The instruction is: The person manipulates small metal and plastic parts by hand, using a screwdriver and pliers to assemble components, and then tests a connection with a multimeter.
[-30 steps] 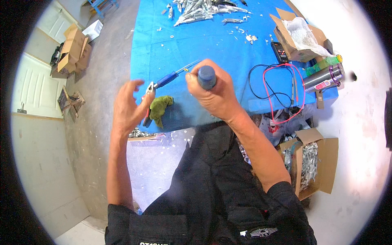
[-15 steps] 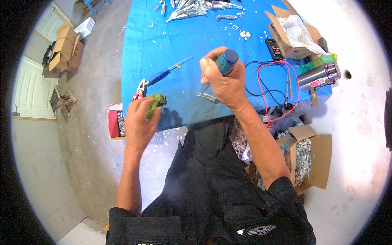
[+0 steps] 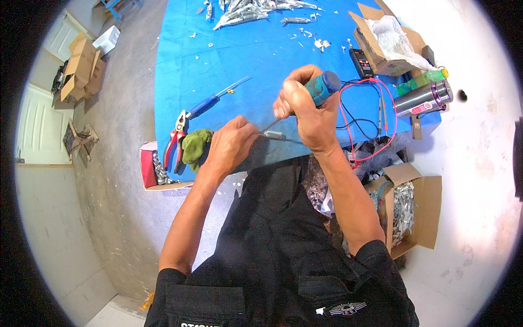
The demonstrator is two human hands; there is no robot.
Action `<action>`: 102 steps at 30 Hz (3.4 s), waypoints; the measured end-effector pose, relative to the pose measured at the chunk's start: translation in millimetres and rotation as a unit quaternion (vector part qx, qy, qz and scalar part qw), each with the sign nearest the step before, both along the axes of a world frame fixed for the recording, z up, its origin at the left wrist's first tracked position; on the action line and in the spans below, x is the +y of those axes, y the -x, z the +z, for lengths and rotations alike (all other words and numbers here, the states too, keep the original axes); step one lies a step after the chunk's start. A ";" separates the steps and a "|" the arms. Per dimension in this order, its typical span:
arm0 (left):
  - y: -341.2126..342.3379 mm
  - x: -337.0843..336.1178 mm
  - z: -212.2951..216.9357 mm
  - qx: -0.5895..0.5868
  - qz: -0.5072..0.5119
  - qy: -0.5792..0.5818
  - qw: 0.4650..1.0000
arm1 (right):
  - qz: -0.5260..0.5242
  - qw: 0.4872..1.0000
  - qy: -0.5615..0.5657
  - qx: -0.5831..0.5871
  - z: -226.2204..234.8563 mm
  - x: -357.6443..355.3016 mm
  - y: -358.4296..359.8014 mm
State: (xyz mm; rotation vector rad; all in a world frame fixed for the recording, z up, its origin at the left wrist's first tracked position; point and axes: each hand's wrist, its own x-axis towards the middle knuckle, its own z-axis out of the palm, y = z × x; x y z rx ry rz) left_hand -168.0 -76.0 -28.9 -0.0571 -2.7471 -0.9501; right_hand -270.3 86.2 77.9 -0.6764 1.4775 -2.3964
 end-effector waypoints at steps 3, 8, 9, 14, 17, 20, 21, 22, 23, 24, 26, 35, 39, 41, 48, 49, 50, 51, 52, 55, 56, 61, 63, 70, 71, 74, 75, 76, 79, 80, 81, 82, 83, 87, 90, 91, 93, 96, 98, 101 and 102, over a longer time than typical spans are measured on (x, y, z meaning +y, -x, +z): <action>-0.4 -0.4 -4.9 0.004 -0.006 0.017 1.000 | -0.003 0.999 -0.036 0.037 -0.7 3.5 -4.2; -1.2 1.2 -3.1 0.012 -0.029 0.075 0.997 | -0.028 0.999 -0.037 0.017 0.7 5.4 -16.4; -2.1 1.2 -2.6 0.009 -0.031 0.079 0.996 | -0.032 0.999 -0.033 0.013 2.1 5.9 -18.2; -2.2 1.2 0.7 0.001 -0.029 0.085 0.996 | -0.042 0.998 -0.044 0.032 1.5 15.7 -26.9; -1.0 0.6 -1.3 -0.001 -0.033 0.101 0.994 | -0.052 0.994 -0.083 0.057 -1.7 18.5 -30.5; -1.6 0.1 -4.3 0.005 -0.038 0.103 0.994 | -0.065 0.994 -0.071 0.049 -6.9 15.4 -29.1; -1.1 0.0 -4.4 0.007 -0.040 0.101 0.994 | -0.067 0.995 -0.059 0.038 -7.6 14.9 -28.7; -0.6 0.1 -4.2 0.012 -0.044 0.103 0.994 | -0.068 0.996 -0.047 0.028 -8.1 14.5 -28.4; -0.2 0.1 -3.8 0.017 -0.049 0.106 0.993 | -0.066 0.997 -0.032 0.014 -8.4 14.7 -29.0; -0.5 -0.2 -3.8 0.022 -0.053 0.109 0.992 | -0.063 0.998 -0.015 0.001 -9.8 14.5 -29.5; -0.4 0.1 -3.2 0.028 -0.052 0.110 0.992 | -0.086 0.995 -0.030 0.036 -17.6 15.7 -28.1; 2.4 1.4 0.1 0.018 -0.054 0.128 0.990 | -0.108 0.989 -0.044 0.089 -20.1 15.7 -27.6; 3.1 2.8 0.2 0.010 -0.058 0.146 0.988 | -0.116 0.989 -0.057 0.069 -22.0 13.4 -26.6; 3.9 3.7 2.5 0.003 -0.067 0.149 0.986 | -0.124 0.989 -0.061 0.060 -21.2 11.5 -25.5; 2.7 3.8 1.4 0.031 -0.064 0.146 0.987 | -0.125 0.979 -0.108 0.121 -22.6 5.0 -30.3; 2.5 3.5 0.8 0.032 -0.064 0.144 0.987 | -0.135 0.973 -0.116 0.144 -22.4 4.0 -29.9; 2.3 3.0 -0.2 0.033 -0.063 0.142 0.987 | -0.145 0.967 -0.123 0.167 -21.8 3.0 -29.2; 2.4 2.6 -0.6 0.033 -0.062 0.140 0.988 | -0.154 0.961 -0.131 0.190 -21.0 2.2 -28.6; 2.5 2.4 -0.7 0.033 -0.060 0.135 0.988 | -0.158 0.957 -0.136 0.201 -20.3 1.7 -28.5; 3.6 2.3 -1.7 0.031 -0.060 0.128 0.989 | -0.161 0.954 -0.145 0.206 -21.0 1.6 -28.2; 4.2 1.9 -3.0 0.029 -0.063 0.131 0.989 | -0.154 0.959 -0.143 0.188 -24.6 2.3 -27.5; 2.6 1.1 -1.9 0.043 -0.060 0.107 0.991 | -0.151 0.971 -0.121 0.139 -24.0 -2.0 -27.2; 3.2 1.0 -1.8 0.038 -0.061 0.111 0.991 | -0.150 0.975 -0.107 0.123 -26.7 -2.6 -23.0; 3.8 2.1 -1.3 0.018 -0.052 0.112 0.992 | -0.153 0.983 -0.066 0.081 -28.1 -4.8 -15.6; 3.8 2.3 -1.3 0.021 -0.052 0.112 0.992 | -0.155 0.982 -0.067 0.081 -27.5 -5.1 -16.0; 3.3 2.1 -4.7 0.025 -0.057 0.118 0.991 | -0.161 0.982 -0.063 0.079 -27.8 -6.6 -14.4; 4.2 2.5 -5.2 0.027 -0.058 0.120 0.991 | -0.158 0.984 -0.051 0.068 -26.7 -6.7 -13.2; 4.0 3.4 -4.8 0.023 -0.057 0.124 0.990 | -0.156 0.985 -0.038 0.057 -25.8 -6.4 -12.4; 3.1 4.8 -3.9 0.015 -0.054 0.129 0.990 | -0.147 0.989 -0.007 0.025 -25.1 -5.0 -10.8; 3.4 4.2 -3.7 0.014 -0.055 0.129 0.990 | -0.154 0.987 -0.021 0.037 -26.6 -5.0 -10.7; 2.8 4.2 -3.7 0.012 -0.055 0.128 0.990 | -0.161 0.985 -0.034 0.049 -27.5 -4.7 -11.5; 2.5 4.1 -4.4 0.016 -0.055 0.124 0.991 | -0.161 0.984 -0.051 0.057 -27.5 -5.6 -12.9; 2.4 3.8 -5.5 0.020 -0.056 0.119 0.991 | -0.162 0.982 -0.068 0.064 -26.9 -7.3 -14.8; 2.2 6.1 0.4 0.018 -0.054 0.119 0.991 | -0.156 0.980 -0.083 0.090 -24.7 -10.2 -20.1; 4.9 5.8 -4.3 0.029 -0.062 0.117 0.991 | -0.159 0.981 -0.083 0.076 -28.3 -8.6 -16.7; 4.4 5.1 -5.4 0.036 -0.063 0.113 0.991 | -0.157 0.981 -0.085 0.078 -28.7 -9.0 -17.0; 3.7 3.5 -7.4 0.049 -0.066 0.105 0.991 | -0.146 0.979 -0.101 0.103 -25.1 -11.4 -20.5; 4.4 3.5 -9.1 0.060 -0.059 0.092 0.992 | -0.171 0.965 -0.116 0.161 -20.6 -14.3 -19.9; 4.5 5.1 -7.7 0.050 -0.051 0.090 0.993 | -0.179 0.963 -0.110 0.168 -20.7 -15.4 -18.0; 3.9 4.0 -6.8 0.045 -0.048 0.084 0.994 | -0.186 0.959 -0.111 0.186 -17.1 -16.2 -20.2; 4.8 3.1 -6.3 0.046 -0.051 0.082 0.994 | -0.190 0.956 -0.112 0.193 -14.7 -16.5 -20.6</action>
